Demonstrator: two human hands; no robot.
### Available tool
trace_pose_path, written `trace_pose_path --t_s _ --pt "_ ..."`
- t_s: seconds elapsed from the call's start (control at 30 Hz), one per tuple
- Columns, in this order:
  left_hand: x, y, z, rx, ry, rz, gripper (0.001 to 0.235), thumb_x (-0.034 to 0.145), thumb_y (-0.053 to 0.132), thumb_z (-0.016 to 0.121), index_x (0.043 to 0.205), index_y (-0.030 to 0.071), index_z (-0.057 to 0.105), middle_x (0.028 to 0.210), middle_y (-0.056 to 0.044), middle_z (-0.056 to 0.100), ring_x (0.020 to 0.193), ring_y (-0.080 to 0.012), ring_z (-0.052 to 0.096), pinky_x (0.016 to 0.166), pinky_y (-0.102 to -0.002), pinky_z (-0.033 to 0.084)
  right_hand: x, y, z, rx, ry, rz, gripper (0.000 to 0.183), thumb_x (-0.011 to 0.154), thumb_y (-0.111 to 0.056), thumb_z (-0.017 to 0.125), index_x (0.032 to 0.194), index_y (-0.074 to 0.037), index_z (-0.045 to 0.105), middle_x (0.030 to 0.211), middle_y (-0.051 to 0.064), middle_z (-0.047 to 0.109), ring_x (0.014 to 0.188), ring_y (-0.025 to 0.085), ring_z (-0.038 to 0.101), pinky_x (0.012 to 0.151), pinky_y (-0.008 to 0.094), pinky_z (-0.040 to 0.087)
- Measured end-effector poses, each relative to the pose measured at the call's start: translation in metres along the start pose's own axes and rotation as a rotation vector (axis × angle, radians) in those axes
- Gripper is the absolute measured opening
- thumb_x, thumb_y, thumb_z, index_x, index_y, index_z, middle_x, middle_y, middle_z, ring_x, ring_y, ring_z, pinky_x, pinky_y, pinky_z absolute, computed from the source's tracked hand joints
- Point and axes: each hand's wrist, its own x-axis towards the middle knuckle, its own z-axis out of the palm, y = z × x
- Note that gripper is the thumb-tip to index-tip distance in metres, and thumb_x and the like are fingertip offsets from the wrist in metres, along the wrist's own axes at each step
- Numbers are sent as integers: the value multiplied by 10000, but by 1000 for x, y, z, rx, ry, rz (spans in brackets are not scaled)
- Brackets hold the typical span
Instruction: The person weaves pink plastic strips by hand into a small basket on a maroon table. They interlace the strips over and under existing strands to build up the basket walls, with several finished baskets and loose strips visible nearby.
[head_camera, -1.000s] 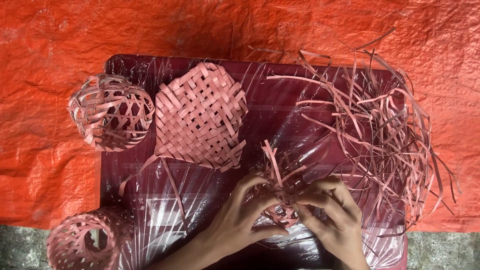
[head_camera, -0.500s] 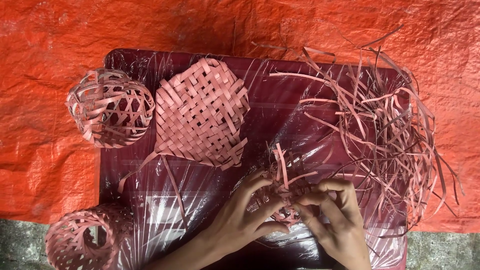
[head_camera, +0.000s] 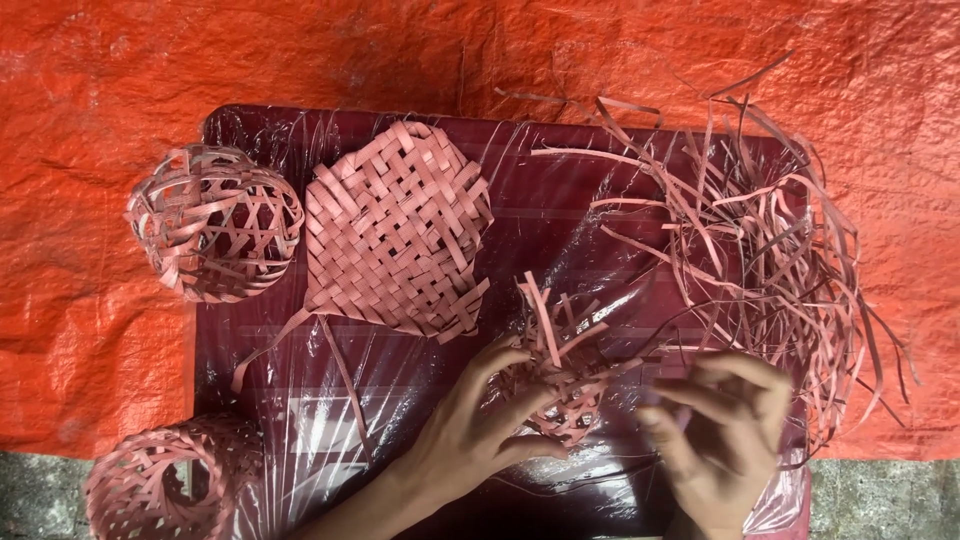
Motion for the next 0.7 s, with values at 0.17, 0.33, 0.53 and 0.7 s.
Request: trace_pose_path --t_s 0.17,0.33,0.53,0.7 --pt "5 1 -3 1 2 -10 654 692 371 784 1188 141 425 1202 -174 334 1048 -305 523 844 -468 556 -1 6 6 -256 98 -98 231 740 -364 634 856 -164 638 1055 17 392 785 107 353 681 232 301" --pt "2 0 -2 -2 -14 6 651 708 355 784 1206 155 417 1215 -160 328 1080 -305 516 883 -470 545 1 7 15 -428 -68 -74 307 680 -459 612 693 -154 641 1144 60 461 1042 191 387 942 372 192" --pt "-3 -3 0 68 -18 40 776 696 394 806 1273 158 343 1229 -178 325 1072 -293 521 883 -434 550 8 0 14 -319 -190 -39 284 676 -458 613 636 -178 635 1181 16 481 902 135 403 837 346 214" --pt "-3 -4 -1 60 -17 52 798 688 379 813 1284 149 336 1220 -185 338 1061 -292 530 893 -438 542 7 0 16 -263 -297 -16 333 601 -455 693 751 -159 660 1168 26 451 1053 159 408 944 389 195"
